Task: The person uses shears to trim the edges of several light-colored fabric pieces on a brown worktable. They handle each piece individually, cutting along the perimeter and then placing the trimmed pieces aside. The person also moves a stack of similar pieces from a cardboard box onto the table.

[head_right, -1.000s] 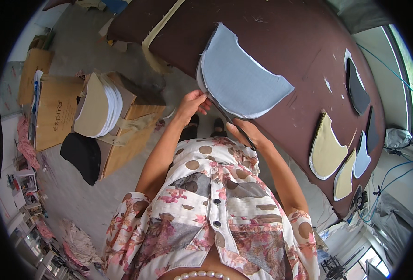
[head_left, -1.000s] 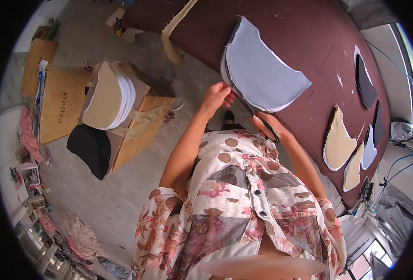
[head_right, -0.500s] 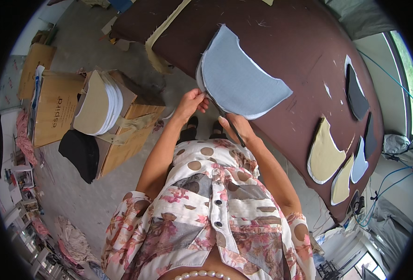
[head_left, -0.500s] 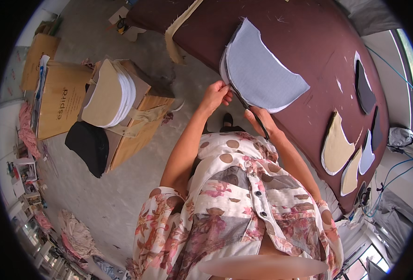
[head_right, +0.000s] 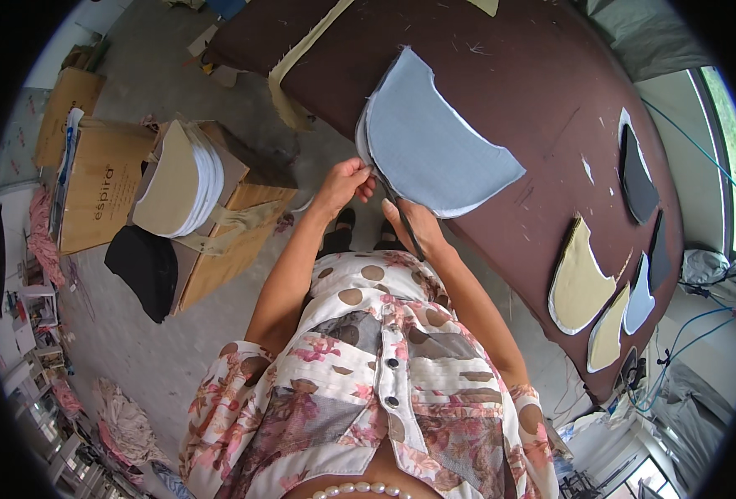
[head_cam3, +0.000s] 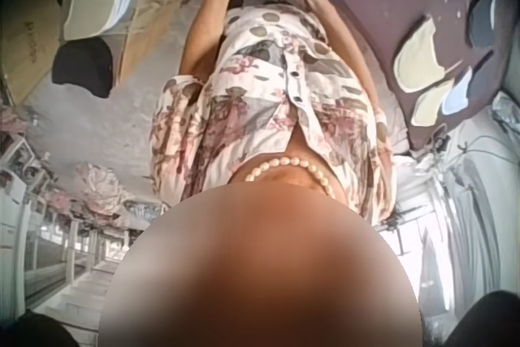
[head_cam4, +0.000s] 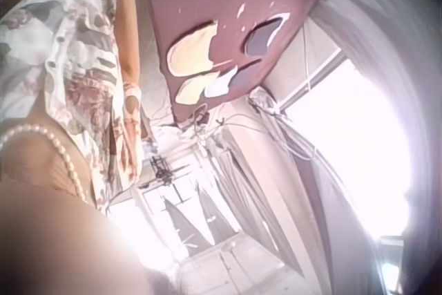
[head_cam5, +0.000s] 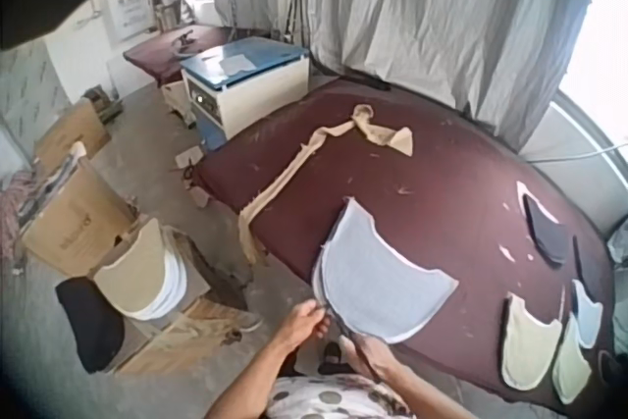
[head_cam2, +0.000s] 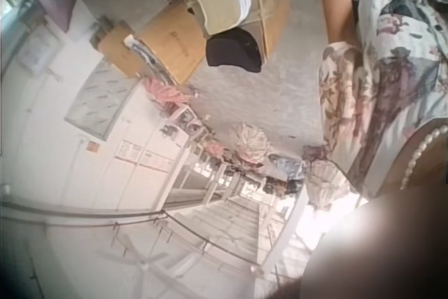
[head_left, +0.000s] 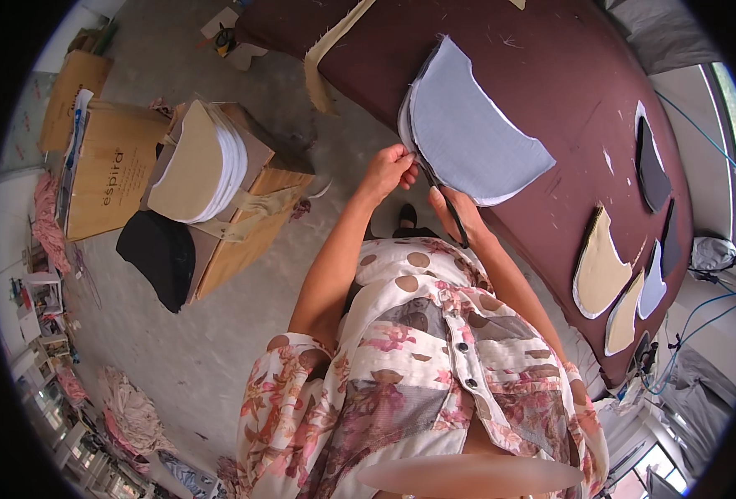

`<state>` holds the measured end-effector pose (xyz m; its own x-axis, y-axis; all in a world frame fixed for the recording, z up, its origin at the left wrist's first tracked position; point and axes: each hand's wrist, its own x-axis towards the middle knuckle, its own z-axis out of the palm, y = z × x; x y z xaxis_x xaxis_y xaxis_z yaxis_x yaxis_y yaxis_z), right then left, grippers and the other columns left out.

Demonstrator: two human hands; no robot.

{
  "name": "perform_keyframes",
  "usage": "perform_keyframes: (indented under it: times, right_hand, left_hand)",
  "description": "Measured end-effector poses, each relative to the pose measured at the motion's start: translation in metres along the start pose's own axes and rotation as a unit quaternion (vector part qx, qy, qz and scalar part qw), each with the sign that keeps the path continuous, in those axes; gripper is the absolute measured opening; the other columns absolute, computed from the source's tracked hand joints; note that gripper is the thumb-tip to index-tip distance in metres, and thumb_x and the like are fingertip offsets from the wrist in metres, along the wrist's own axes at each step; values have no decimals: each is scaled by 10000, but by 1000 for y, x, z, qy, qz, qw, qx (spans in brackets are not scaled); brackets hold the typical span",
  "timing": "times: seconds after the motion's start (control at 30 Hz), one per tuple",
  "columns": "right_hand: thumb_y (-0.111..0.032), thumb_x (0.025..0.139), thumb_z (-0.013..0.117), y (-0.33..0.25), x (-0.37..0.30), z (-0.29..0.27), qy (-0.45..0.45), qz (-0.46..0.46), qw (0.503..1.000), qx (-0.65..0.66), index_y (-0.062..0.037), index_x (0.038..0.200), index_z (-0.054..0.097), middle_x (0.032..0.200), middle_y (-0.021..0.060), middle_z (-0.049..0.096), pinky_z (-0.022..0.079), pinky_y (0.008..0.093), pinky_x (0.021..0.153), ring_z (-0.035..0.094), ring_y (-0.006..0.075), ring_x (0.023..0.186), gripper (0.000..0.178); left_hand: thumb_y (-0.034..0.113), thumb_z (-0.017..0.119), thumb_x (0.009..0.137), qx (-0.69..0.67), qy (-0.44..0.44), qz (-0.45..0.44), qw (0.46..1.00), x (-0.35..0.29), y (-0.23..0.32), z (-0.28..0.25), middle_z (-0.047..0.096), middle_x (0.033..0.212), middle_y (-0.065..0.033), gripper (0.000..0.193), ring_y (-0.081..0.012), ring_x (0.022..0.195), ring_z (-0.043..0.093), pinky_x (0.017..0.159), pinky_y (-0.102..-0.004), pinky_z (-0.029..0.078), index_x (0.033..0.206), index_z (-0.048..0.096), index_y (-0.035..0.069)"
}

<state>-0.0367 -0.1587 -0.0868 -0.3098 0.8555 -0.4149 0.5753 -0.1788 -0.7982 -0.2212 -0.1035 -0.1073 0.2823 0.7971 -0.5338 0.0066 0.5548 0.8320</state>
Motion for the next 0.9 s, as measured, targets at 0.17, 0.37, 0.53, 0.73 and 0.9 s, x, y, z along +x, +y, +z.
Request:
perform_keyframes:
  times: [0.17,0.37,0.53,0.73,0.9]
  right_hand:
    - [-522,907,406,2,-2,-5,3,-2,1000,12,44,737,533,645,250,516,414,437,628,526,383,642,605]
    - [-481,907,458,16,-4,3,39,-28,999,-7,41,732,527,602,202,490,395,403,518,482,278,528,555]
    - [-501,921,412,-5,2,4,-28,38,981,191,19,798,512,602,77,468,369,330,451,448,164,497,544]
    - [-521,924,384,3,8,6,-44,24,980,195,7,833,533,596,27,450,355,271,452,438,114,502,555]
    - [-453,903,494,8,6,4,18,-14,997,68,26,735,564,602,145,517,430,365,559,529,222,583,513]
  left_hand:
    - [179,471,942,-18,-8,-19,1000,-1,4,-2,586,736,-31,177,-98,586,555,517,-228,480,880,560,39]
    - [184,480,937,-26,-30,-25,999,-3,10,-1,584,719,-30,183,-94,577,550,505,-228,472,865,565,40]
    - [173,483,928,-17,-31,-28,999,-7,13,-1,576,686,-29,184,-92,562,541,486,-224,454,838,569,37]
    - [174,478,927,-43,-29,-47,998,-9,9,-5,574,693,-28,187,-93,548,534,482,-224,452,845,566,30]
    - [212,487,922,-24,-34,-54,998,-10,8,-9,585,724,-35,200,-96,571,545,465,-222,449,876,563,33]
